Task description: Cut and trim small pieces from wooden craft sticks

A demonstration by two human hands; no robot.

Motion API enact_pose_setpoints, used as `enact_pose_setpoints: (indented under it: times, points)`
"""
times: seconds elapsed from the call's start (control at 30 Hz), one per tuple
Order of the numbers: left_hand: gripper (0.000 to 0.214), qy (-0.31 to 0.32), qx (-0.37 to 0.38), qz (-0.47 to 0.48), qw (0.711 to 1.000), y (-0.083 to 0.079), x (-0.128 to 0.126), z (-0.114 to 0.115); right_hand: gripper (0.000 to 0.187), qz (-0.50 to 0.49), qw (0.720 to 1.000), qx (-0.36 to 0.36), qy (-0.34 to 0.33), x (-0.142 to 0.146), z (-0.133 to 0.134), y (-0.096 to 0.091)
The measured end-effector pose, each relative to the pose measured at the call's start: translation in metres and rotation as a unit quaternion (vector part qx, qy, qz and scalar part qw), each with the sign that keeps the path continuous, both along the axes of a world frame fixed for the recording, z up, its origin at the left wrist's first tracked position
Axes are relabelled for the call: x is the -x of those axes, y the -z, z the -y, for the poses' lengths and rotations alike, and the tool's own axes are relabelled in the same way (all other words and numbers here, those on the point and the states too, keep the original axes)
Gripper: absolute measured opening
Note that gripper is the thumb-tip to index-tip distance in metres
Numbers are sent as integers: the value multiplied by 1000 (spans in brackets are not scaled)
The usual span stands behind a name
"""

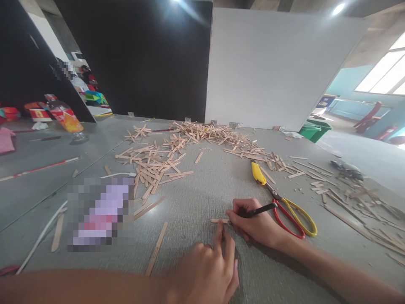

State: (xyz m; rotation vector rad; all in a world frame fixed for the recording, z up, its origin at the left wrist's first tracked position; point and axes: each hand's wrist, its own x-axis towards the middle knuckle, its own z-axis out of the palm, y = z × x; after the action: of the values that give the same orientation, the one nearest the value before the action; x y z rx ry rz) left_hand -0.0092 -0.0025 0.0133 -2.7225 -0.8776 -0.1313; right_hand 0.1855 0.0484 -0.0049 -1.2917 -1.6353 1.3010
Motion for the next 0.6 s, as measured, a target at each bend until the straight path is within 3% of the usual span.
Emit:
enact_pose_setpoints:
  times: [0.6]
  points:
    - [48,10,3,5,1000,-1,0,0,37,-4,1000,8,8,2,2,-4]
